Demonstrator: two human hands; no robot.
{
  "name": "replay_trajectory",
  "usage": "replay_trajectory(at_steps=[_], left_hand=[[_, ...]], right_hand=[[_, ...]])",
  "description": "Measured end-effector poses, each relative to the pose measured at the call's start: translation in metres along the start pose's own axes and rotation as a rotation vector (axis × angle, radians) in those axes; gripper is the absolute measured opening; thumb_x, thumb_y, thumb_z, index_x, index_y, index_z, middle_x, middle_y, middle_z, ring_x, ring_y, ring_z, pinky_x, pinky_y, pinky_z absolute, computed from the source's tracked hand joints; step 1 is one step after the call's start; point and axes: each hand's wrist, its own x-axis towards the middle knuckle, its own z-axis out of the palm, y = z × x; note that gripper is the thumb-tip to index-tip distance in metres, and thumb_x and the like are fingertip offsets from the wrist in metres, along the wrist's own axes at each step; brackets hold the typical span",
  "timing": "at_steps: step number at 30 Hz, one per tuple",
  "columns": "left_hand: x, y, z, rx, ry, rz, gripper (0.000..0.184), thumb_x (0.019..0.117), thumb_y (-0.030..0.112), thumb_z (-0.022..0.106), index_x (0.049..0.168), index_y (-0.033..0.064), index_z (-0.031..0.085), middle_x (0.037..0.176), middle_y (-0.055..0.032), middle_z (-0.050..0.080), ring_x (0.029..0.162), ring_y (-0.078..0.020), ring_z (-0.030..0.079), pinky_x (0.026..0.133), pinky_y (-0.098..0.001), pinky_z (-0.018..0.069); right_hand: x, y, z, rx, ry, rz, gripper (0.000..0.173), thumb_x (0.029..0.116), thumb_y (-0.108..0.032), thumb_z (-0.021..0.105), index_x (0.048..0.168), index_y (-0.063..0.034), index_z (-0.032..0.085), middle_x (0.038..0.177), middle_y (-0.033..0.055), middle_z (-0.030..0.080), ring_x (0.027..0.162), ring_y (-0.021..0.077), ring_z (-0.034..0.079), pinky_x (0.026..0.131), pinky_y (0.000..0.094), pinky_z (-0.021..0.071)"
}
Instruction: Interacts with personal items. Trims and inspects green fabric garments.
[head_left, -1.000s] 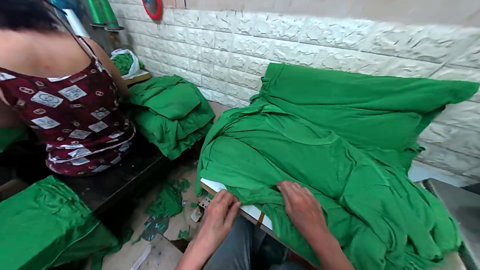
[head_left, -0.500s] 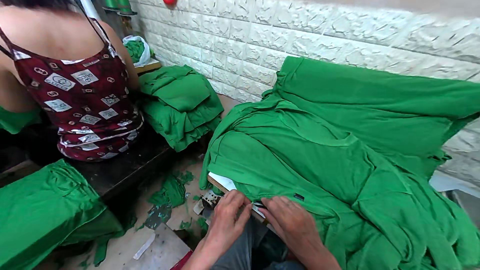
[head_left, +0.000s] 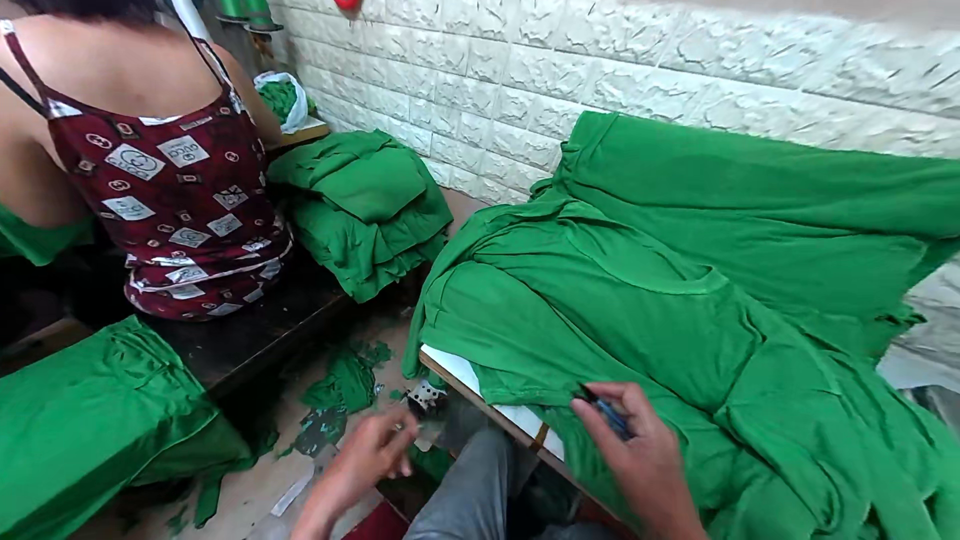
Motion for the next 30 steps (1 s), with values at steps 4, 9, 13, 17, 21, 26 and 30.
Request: replay_trajectory(at_steps=[4,9,13,17,21,26,30], left_hand=[[-0.010,-0.028,-0.027,0.439,-0.019,-0.664,0.033,0.1058,0.017,0.054,0.121,-0.0105,0.062,0.106,-0.0291,0.069,0.091,-0.0418,0.071,0.087,-0.0563,0.0563],[-0.016,-0.001,-0.031,0.561,0.088,-0.469,0.041,0.1029,0.035,0.061,0.107,-0.0043,0.073,0.108,-0.0268,0.072,0.111,-0.0468,0.064,0.104,-0.0673,0.0387],[-0.003,0.028,-0.005,0.331,0.227,-0.031,0.034,0.1017,0.027,0.063,0.120,-0.0013,0.065,0.098,-0.0191,0.071,0.088,-0.0353,0.070,0.081,-0.0568,0.0562],[0.018,0.066,0.036,0.131,0.291,0.421,0.021,0.1012,0.022,0.062,0.104,0.0031,0.070,0.092,-0.0074,0.069,0.076,-0.0132,0.065,0.070,-0.0298,0.0566],[0.052,0.092,0.073,0.024,0.333,0.729,0.015,0.0987,0.012,0.063,0.101,0.0008,0.073,0.091,-0.0100,0.065,0.077,-0.0118,0.063,0.071,-0.0231,0.0549],[0.091,0.091,0.089,0.327,0.301,0.697,0.016,0.0972,0.011,0.064,0.100,-0.0015,0.073,0.096,-0.0172,0.068,0.093,-0.0310,0.069,0.085,-0.0417,0.0584],[0.094,0.091,0.074,0.290,0.226,0.607,0.021,0.1021,0.012,0.056,0.101,-0.0025,0.071,0.093,-0.0160,0.071,0.087,-0.0275,0.071,0.080,-0.0430,0.0578]], right_hand=[[0.008,-0.001,-0.012,0.242,0.032,0.111,0.031,0.0911,-0.024,0.071,0.114,-0.0068,0.060,0.087,-0.0073,0.068,0.072,-0.0030,0.063,0.062,0.0131,0.0530],[0.008,0.003,-0.005,-0.075,-0.044,-0.034,0.027,0.0899,-0.034,0.071,0.098,-0.0076,0.072,0.086,-0.0005,0.065,0.071,0.0009,0.057,0.061,0.0156,0.0488],[0.011,0.002,0.001,-0.250,-0.144,-0.115,0.028,0.0913,-0.034,0.069,0.105,-0.0099,0.074,0.100,0.0064,0.069,0.080,0.0159,0.068,0.063,0.0346,0.0576],[0.014,-0.001,0.005,-0.096,-0.124,0.005,0.029,0.0927,-0.030,0.067,0.112,-0.0093,0.073,0.104,0.0045,0.069,0.089,0.0110,0.067,0.074,0.0298,0.0576],[0.021,-0.005,0.006,0.288,-0.153,0.123,0.037,0.0966,-0.024,0.063,0.126,-0.0023,0.062,0.099,-0.0002,0.070,0.082,0.0022,0.065,0.069,0.0180,0.0546],[0.018,0.007,0.008,0.403,-0.219,0.234,0.030,0.1058,-0.019,0.047,0.129,-0.0002,0.053,0.086,-0.0033,0.067,0.060,0.0005,0.053,0.055,0.0162,0.0436],[0.019,0.009,0.004,0.499,-0.213,0.262,0.023,0.1056,-0.017,0.047,0.123,-0.0022,0.051,0.083,-0.0049,0.066,0.059,-0.0021,0.051,0.055,0.0132,0.0420]])
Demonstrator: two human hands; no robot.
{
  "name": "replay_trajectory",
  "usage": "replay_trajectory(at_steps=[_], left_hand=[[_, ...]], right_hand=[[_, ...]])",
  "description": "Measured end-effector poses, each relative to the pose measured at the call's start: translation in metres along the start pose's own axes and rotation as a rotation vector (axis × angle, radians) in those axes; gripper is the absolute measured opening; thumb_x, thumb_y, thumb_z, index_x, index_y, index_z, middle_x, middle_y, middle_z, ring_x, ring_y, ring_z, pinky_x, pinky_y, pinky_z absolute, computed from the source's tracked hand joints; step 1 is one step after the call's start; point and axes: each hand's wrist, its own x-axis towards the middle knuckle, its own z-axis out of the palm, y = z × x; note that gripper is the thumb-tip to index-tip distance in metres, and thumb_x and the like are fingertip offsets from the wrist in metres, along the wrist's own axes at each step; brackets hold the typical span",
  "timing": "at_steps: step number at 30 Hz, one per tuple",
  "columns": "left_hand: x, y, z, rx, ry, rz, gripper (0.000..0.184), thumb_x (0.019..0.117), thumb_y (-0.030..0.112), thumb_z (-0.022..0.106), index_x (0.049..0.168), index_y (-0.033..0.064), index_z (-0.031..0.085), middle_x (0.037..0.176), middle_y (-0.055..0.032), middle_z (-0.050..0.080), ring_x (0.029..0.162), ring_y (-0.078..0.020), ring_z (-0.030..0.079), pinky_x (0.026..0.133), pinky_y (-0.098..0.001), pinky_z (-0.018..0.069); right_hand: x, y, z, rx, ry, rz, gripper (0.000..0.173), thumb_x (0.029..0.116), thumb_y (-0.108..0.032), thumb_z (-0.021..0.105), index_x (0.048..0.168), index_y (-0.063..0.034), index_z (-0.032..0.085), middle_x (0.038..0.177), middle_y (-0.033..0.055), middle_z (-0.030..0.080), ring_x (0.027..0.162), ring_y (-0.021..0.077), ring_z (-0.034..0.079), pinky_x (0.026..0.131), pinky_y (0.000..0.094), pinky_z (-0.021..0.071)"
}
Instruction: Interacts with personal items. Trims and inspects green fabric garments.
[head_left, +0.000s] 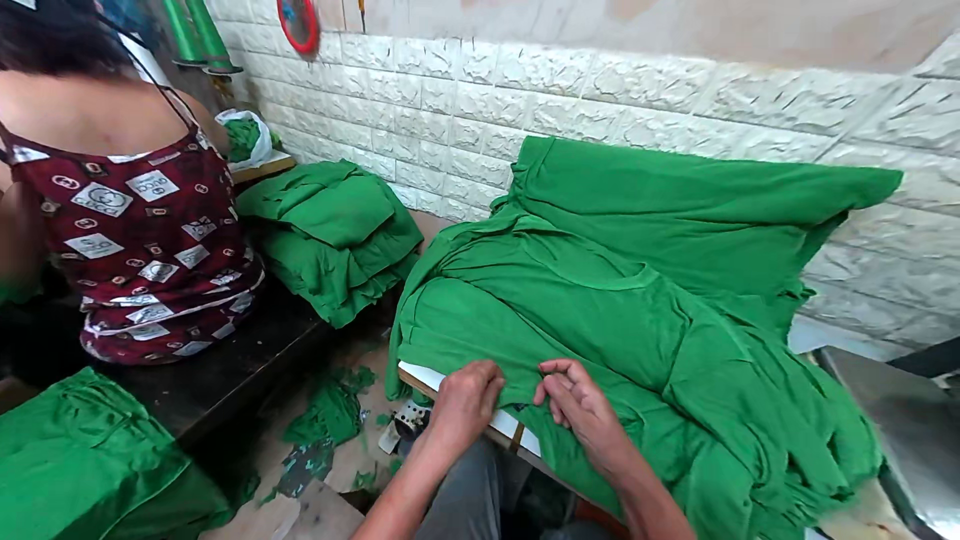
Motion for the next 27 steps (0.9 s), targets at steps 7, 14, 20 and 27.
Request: replay_trajectory(at_steps=[7,14,20,27], left_hand=[[-0.001,-0.008,0.004,0.039,0.023,0.107,0.019,0.1035,0.010,0.052,0.102,-0.0028,0.066,0.091,-0.0162,0.066,0.082,-0.0284,0.069,0.074,-0.0425,0.0579],[-0.002,-0.014,0.006,0.010,0.076,0.144,0.015,0.1024,0.006,0.053,0.101,-0.0029,0.065,0.094,-0.0158,0.064,0.076,-0.0244,0.068,0.069,-0.0370,0.0587],[-0.002,-0.015,0.008,-0.015,0.103,0.141,0.016,0.1024,0.010,0.056,0.103,-0.0017,0.067,0.100,-0.0167,0.064,0.076,-0.0233,0.068,0.068,-0.0350,0.0596],[-0.002,-0.015,0.011,-0.042,0.116,0.144,0.014,0.1021,0.008,0.056,0.101,-0.0021,0.065,0.104,-0.0179,0.062,0.080,-0.0236,0.068,0.069,-0.0349,0.0593]], right_hand=[[-0.001,-0.007,-0.004,-0.228,-0.116,0.076,0.025,0.1014,-0.029,0.057,0.114,-0.0074,0.058,0.078,-0.0058,0.065,0.065,0.0008,0.058,0.057,0.0171,0.0454],[0.007,-0.022,0.002,-0.577,-0.231,0.199,0.028,0.1033,-0.033,0.057,0.113,-0.0072,0.062,0.079,0.0016,0.067,0.069,0.0140,0.065,0.069,0.0361,0.0540],[0.013,-0.030,0.006,-0.700,-0.289,0.257,0.030,0.1054,-0.035,0.054,0.114,-0.0078,0.062,0.081,0.0039,0.068,0.073,0.0194,0.067,0.071,0.0416,0.0547],[0.010,-0.029,0.013,-0.794,-0.258,0.214,0.027,0.1051,-0.033,0.056,0.111,-0.0076,0.063,0.082,0.0079,0.067,0.072,0.0243,0.068,0.070,0.0462,0.0549]])
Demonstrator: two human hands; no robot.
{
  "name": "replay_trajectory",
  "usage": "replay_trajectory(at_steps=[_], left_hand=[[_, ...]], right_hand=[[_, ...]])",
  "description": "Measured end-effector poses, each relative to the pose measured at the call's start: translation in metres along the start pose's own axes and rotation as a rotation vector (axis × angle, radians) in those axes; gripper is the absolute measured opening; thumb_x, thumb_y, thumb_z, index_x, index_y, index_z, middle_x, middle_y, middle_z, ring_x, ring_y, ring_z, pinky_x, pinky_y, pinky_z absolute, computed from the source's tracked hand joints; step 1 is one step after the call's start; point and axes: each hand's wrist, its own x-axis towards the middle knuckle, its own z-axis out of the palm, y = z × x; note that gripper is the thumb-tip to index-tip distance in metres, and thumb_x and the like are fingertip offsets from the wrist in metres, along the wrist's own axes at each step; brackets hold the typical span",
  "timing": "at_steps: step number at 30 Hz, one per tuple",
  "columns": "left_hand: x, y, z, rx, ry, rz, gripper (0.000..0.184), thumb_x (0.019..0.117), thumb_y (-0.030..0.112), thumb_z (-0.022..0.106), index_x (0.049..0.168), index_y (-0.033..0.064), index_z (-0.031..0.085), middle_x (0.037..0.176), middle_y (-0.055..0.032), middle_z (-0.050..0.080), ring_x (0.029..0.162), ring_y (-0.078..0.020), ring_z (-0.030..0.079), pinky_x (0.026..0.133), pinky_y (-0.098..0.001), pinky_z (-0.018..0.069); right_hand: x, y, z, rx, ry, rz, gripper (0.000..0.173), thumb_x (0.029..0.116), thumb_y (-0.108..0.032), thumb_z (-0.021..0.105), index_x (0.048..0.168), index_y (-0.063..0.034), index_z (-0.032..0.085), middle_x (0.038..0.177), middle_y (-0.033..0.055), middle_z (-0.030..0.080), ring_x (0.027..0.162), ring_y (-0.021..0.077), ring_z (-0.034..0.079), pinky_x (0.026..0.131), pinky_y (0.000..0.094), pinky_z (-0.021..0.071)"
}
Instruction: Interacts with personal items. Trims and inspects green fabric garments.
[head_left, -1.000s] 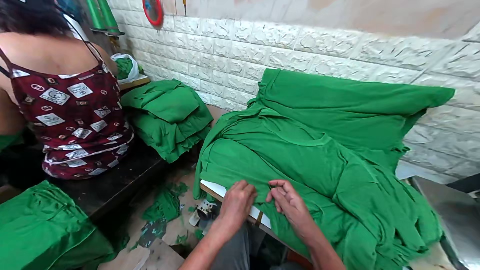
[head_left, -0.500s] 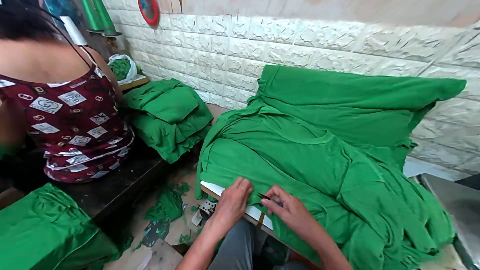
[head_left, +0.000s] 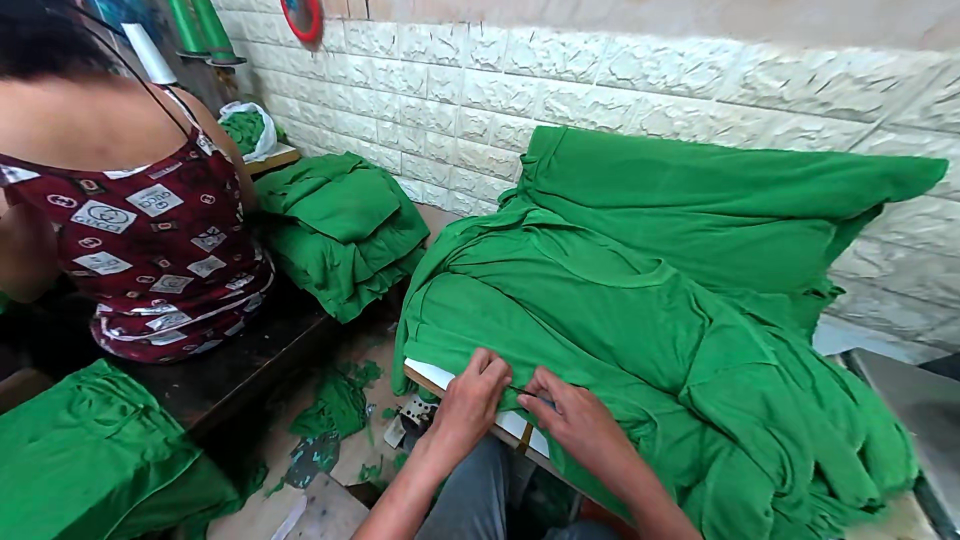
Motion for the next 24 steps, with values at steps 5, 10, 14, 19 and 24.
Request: replay_trajectory(at_steps=[5,10,14,19,24], left_hand=[[-0.012,-0.001,-0.024,-0.449,0.142,-0.074,0.022,0.1074,0.011,0.045,0.105,-0.0027,0.061,0.111,-0.0107,0.061,0.084,-0.0102,0.064,0.072,-0.0256,0.0579],[-0.030,-0.012,-0.037,-0.684,0.400,-0.129,0.049,0.1095,0.046,0.037,0.080,0.0167,0.064,0.076,0.0085,0.065,0.074,-0.0027,0.064,0.069,-0.0214,0.0556],[-0.025,0.011,-0.032,-0.137,0.090,-0.064,0.033,0.0947,0.032,0.070,0.105,0.0013,0.068,0.100,-0.0098,0.069,0.096,-0.0194,0.067,0.086,-0.0399,0.0551],[-0.010,0.010,-0.009,0.260,0.195,0.008,0.021,0.0801,0.002,0.071,0.101,0.0029,0.069,0.108,-0.0160,0.068,0.101,-0.0347,0.066,0.083,-0.0495,0.0551],[0.002,0.013,-0.038,-0.236,0.016,-0.185,0.018,0.1003,0.008,0.058,0.108,0.0001,0.072,0.105,-0.0095,0.070,0.099,-0.0130,0.067,0.091,-0.0291,0.0545]], right_hand=[[-0.013,0.021,0.010,0.215,0.262,-0.130,0.045,0.0898,-0.045,0.071,0.117,-0.0095,0.063,0.090,0.0012,0.067,0.072,0.0130,0.062,0.064,0.0349,0.0536],[-0.015,0.039,0.014,-0.056,0.477,-0.228,0.018,0.0873,-0.019,0.072,0.100,-0.0060,0.074,0.102,0.0101,0.069,0.082,0.0250,0.070,0.065,0.0469,0.0590],[-0.008,0.034,0.014,0.024,0.526,-0.231,0.017,0.0875,-0.020,0.065,0.094,-0.0089,0.076,0.098,0.0048,0.071,0.082,0.0170,0.069,0.067,0.0394,0.0584],[-0.011,0.017,0.007,0.081,0.590,-0.176,0.022,0.0931,-0.024,0.055,0.093,-0.0101,0.071,0.069,-0.0009,0.061,0.058,0.0093,0.055,0.051,0.0299,0.0457],[-0.008,0.012,0.007,0.168,0.645,-0.190,0.031,0.1014,-0.038,0.055,0.091,-0.0106,0.067,0.067,-0.0042,0.054,0.056,0.0029,0.048,0.051,0.0208,0.0404]])
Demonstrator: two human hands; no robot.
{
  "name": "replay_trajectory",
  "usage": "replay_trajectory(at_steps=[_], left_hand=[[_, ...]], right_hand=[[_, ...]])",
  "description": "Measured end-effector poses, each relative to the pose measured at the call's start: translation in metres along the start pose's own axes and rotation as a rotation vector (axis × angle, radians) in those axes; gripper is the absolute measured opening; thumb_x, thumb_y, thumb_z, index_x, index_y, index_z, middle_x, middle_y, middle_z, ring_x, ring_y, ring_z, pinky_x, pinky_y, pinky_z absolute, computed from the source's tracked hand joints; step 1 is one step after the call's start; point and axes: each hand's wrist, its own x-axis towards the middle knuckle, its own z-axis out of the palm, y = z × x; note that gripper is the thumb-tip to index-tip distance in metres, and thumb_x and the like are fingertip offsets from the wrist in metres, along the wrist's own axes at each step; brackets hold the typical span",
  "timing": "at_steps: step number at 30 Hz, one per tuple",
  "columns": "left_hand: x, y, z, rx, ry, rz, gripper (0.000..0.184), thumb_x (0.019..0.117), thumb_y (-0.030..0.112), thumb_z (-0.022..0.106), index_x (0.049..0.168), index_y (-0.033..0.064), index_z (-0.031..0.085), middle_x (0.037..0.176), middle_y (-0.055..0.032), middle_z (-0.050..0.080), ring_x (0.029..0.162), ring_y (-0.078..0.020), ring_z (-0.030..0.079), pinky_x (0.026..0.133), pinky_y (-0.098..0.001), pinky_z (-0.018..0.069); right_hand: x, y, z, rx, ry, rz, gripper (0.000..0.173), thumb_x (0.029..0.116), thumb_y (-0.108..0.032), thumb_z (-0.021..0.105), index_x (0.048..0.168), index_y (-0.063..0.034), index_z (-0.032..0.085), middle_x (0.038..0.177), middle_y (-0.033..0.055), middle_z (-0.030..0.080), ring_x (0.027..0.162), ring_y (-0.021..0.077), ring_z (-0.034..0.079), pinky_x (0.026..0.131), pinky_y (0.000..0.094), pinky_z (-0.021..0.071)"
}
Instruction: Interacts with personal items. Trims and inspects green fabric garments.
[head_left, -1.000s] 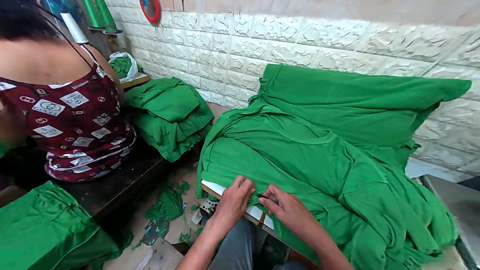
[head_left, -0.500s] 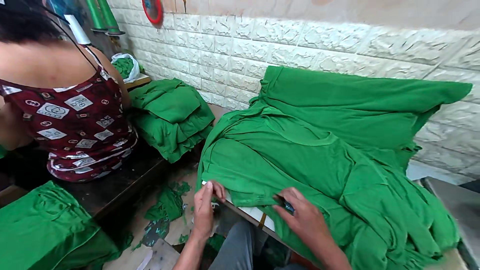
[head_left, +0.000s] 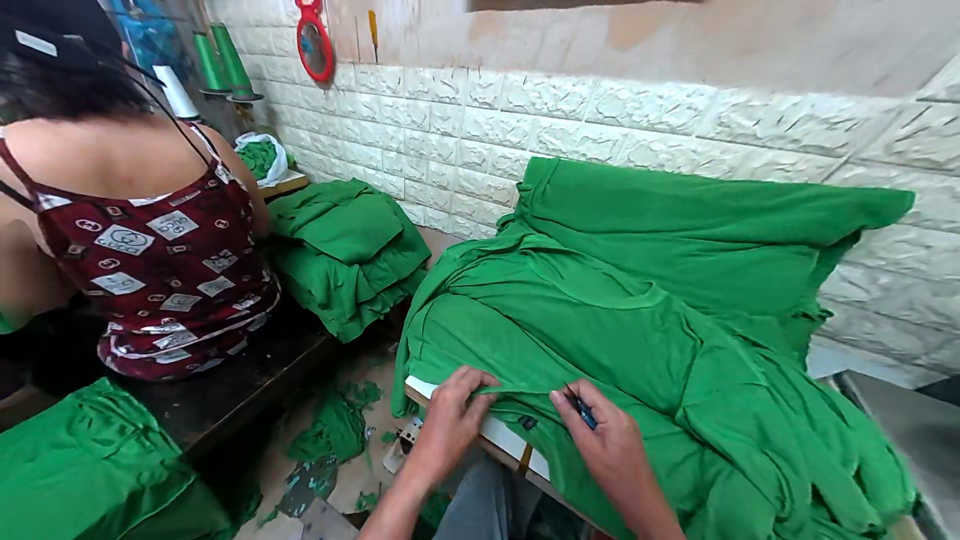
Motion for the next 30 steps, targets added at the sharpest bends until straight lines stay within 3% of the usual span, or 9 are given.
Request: replay_trajectory(at_steps=[6,10,14,16,20,23,25,27,30], left_hand=[[0.006,-0.013,-0.017,-0.385,-0.237,-0.132,0.024,0.1050,0.017,0.052,0.093,0.0039,0.068,0.081,0.0058,0.061,0.074,0.0018,0.056,0.071,-0.0194,0.0481],[0.003,-0.006,-0.012,-0.425,-0.182,-0.244,0.023,0.1039,0.014,0.053,0.091,0.0051,0.069,0.079,0.0064,0.062,0.073,0.0015,0.057,0.071,-0.0197,0.0488],[0.003,-0.004,-0.011,-0.502,-0.124,-0.307,0.021,0.1038,0.012,0.053,0.092,0.0053,0.069,0.081,0.0059,0.064,0.076,0.0003,0.060,0.074,-0.0212,0.0514],[0.003,-0.002,-0.011,-0.547,-0.143,-0.302,0.016,0.1020,0.007,0.055,0.108,0.0008,0.068,0.091,0.0029,0.068,0.084,-0.0014,0.064,0.081,-0.0226,0.0543],[0.000,0.007,-0.014,-0.551,-0.162,-0.311,0.042,0.0969,-0.001,0.056,0.138,-0.0015,0.048,0.105,-0.0015,0.068,0.089,-0.0042,0.065,0.083,-0.0242,0.0548],[-0.003,0.008,-0.015,-0.516,-0.135,-0.288,0.043,0.0975,-0.001,0.053,0.140,-0.0019,0.046,0.107,-0.0030,0.069,0.090,-0.0046,0.066,0.082,-0.0242,0.0546],[-0.004,0.008,-0.013,-0.493,-0.131,-0.266,0.041,0.0985,0.000,0.052,0.139,-0.0015,0.047,0.109,-0.0036,0.069,0.091,-0.0049,0.066,0.082,-0.0243,0.0548],[-0.005,0.008,-0.011,-0.461,-0.129,-0.262,0.041,0.0989,0.001,0.053,0.139,-0.0014,0.048,0.108,-0.0038,0.069,0.089,-0.0050,0.065,0.081,-0.0241,0.0546],[-0.006,0.007,-0.008,-0.427,-0.123,-0.280,0.039,0.0993,0.002,0.054,0.138,-0.0006,0.049,0.106,-0.0030,0.069,0.087,-0.0040,0.065,0.079,-0.0229,0.0536]], right_hand=[[0.017,0.000,0.012,0.007,0.074,-0.053,0.030,0.1000,-0.036,0.060,0.089,-0.0090,0.066,0.070,-0.0027,0.055,0.058,0.0037,0.049,0.053,0.0208,0.0409],[0.013,-0.007,0.025,-0.161,0.139,-0.125,0.025,0.0853,-0.007,0.074,0.109,-0.0015,0.071,0.108,0.0181,0.069,0.077,0.0332,0.070,0.057,0.0504,0.0569],[0.000,-0.016,0.041,0.041,0.218,-0.238,0.017,0.0939,-0.017,0.065,0.101,-0.0036,0.073,0.097,0.0092,0.070,0.079,0.0103,0.066,0.067,0.0215,0.0561],[-0.004,-0.017,0.049,0.102,0.137,-0.237,0.020,0.0948,-0.017,0.065,0.107,-0.0050,0.076,0.102,0.0081,0.072,0.083,0.0100,0.069,0.070,0.0230,0.0586],[-0.007,-0.011,0.053,0.114,0.087,-0.081,0.022,0.0888,-0.005,0.065,0.109,-0.0044,0.075,0.105,0.0089,0.073,0.091,0.0158,0.071,0.079,0.0325,0.0602],[-0.009,-0.011,0.054,0.180,0.185,-0.163,0.019,0.0937,-0.013,0.064,0.106,-0.0041,0.075,0.105,0.0084,0.070,0.090,0.0056,0.066,0.077,0.0163,0.0549],[-0.012,-0.012,0.056,0.171,0.169,-0.252,0.024,0.0954,-0.025,0.068,0.110,-0.0075,0.075,0.109,0.0082,0.068,0.087,0.0043,0.065,0.072,0.0153,0.0541],[-0.013,-0.010,0.058,0.105,0.160,-0.322,0.020,0.0927,-0.022,0.070,0.106,-0.0092,0.077,0.109,0.0103,0.069,0.084,0.0088,0.068,0.067,0.0205,0.0575],[-0.012,-0.013,0.057,0.219,0.183,-0.256,0.012,0.0925,-0.017,0.069,0.096,-0.0063,0.075,0.101,0.0059,0.066,0.085,0.0015,0.063,0.074,0.0113,0.0534]])
